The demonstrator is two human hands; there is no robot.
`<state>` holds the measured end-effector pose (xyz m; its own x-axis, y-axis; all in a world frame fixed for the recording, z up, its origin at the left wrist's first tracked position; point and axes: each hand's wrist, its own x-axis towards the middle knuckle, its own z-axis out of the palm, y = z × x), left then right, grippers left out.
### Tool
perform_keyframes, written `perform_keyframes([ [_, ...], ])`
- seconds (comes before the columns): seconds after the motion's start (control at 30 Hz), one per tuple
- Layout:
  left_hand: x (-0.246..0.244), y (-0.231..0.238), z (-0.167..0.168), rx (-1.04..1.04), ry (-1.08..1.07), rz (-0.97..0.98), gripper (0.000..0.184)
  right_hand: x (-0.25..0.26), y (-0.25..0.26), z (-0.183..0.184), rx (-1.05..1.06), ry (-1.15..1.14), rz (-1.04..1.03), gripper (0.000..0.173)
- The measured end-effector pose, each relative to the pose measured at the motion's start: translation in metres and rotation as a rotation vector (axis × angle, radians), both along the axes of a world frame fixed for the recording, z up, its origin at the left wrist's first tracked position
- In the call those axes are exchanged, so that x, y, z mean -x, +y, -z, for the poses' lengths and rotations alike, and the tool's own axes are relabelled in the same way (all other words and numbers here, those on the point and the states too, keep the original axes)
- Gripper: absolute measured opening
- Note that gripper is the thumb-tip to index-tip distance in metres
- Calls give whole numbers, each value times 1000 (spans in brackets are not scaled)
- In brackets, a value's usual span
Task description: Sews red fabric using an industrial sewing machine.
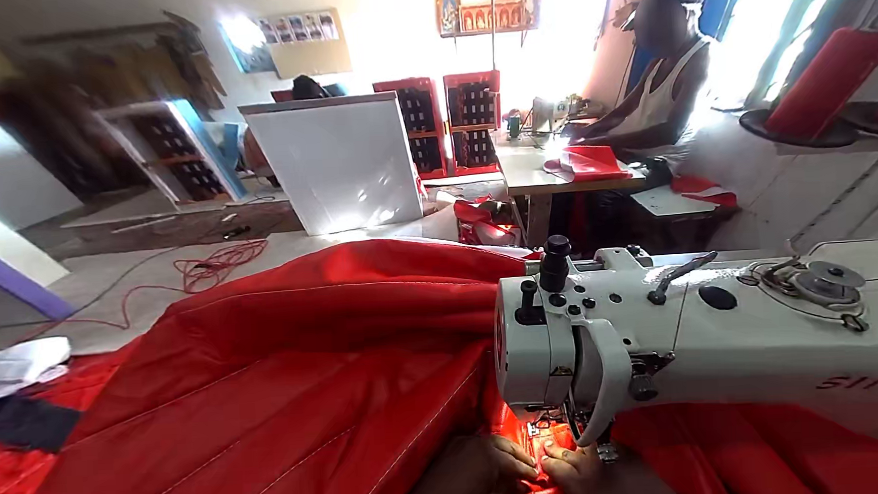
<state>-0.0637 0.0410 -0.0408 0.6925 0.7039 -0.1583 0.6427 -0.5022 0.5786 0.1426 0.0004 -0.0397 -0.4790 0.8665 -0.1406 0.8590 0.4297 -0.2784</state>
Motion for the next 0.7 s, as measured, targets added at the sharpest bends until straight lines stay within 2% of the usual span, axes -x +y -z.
perform_keyframes([
  [0.2,-4,0,5,-8,71,-45,30,-2,-5,18,-213,17,-23,37],
  [0.3,-4,1,13,-104,5,-72,28,-2,-2,9,-87,29,-18,40],
  [0.33,-7,-1,5,-54,38,-95,30,-1,-2,6,-36,14,-5,41],
  [0.47,-15,-2,-13,37,133,-141,32,-1,0,9,-70,17,-10,39],
  [0.57,-11,-1,-5,8,117,-117,32,-6,3,8,-14,43,-43,41],
  [0.7,3,0,14,-89,-40,-10,30,-19,8,0,115,97,-84,41],
])
